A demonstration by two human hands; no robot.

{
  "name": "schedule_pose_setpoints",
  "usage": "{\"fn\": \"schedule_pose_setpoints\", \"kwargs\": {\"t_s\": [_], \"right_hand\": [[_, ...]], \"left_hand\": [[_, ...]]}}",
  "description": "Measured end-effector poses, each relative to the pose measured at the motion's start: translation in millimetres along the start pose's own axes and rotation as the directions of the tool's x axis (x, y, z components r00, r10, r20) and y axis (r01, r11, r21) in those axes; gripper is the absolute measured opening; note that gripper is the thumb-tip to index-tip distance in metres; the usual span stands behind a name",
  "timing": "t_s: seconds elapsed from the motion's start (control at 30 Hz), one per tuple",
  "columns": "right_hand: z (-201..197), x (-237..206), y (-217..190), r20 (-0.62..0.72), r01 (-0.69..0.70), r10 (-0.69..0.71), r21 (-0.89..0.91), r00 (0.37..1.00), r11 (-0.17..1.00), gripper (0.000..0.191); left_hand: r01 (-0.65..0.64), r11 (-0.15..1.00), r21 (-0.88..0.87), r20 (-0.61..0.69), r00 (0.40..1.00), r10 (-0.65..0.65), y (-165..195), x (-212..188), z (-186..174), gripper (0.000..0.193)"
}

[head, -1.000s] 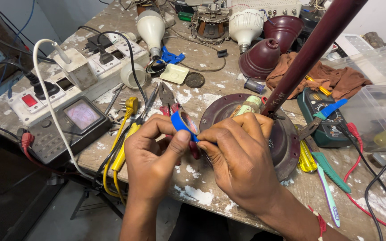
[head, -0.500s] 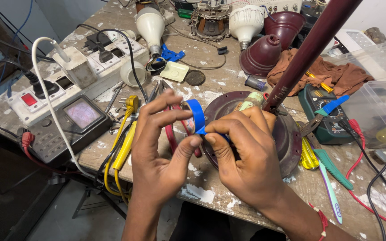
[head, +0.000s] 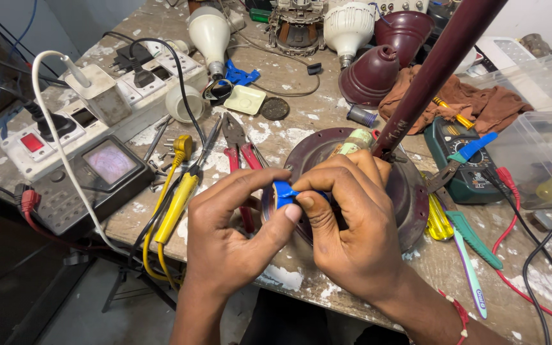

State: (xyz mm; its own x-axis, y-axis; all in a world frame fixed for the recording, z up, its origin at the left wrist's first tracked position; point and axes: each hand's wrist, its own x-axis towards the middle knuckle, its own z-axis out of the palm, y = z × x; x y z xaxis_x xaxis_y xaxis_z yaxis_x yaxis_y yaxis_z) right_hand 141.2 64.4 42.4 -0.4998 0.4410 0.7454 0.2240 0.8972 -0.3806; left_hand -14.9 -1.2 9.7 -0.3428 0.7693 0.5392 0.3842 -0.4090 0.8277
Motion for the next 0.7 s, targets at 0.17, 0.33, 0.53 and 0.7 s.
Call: {"fn": "schedule_pose_setpoints", "kwargs": {"t_s": [0.17, 0.33, 0.53, 0.7], "right_hand": [[0.7, 1.0, -2.3, -0.012, 0.005, -0.006, -0.036, 1.0, 0.999, 0.012], [2.5, 2.5, -5.2, -0.051, 0.001, -0.005, -0.067, 0.999, 0.998, 0.011], [-0.4, 3.8, -6.6, -0.058, -0.033, 0.028, -0.085, 0.998, 0.996, 0.024], [-3.6, 5.1, -2.7, -0.021, 0.057, -0.059, -0.085, 0.998, 0.995, 0.019]], "left_hand": [[-0.021, 0.997, -0.071, 0.061, 0.998, 0.026, -2.2, -0.5, -6.3, 0.033], [-0.041, 0.997, -0.061, 0.042, 0.998, 0.043, -4.3, -1.4, -9.0, 0.041], [-0.1, 0.992, -0.072, -0.032, 0.995, 0.098, -5.0, 1.2, -7.2, 0.054], [-0.159, 0.987, 0.029, -0.011, 0.987, 0.159, -0.2, 3.3, -11.9, 0.051]]}}
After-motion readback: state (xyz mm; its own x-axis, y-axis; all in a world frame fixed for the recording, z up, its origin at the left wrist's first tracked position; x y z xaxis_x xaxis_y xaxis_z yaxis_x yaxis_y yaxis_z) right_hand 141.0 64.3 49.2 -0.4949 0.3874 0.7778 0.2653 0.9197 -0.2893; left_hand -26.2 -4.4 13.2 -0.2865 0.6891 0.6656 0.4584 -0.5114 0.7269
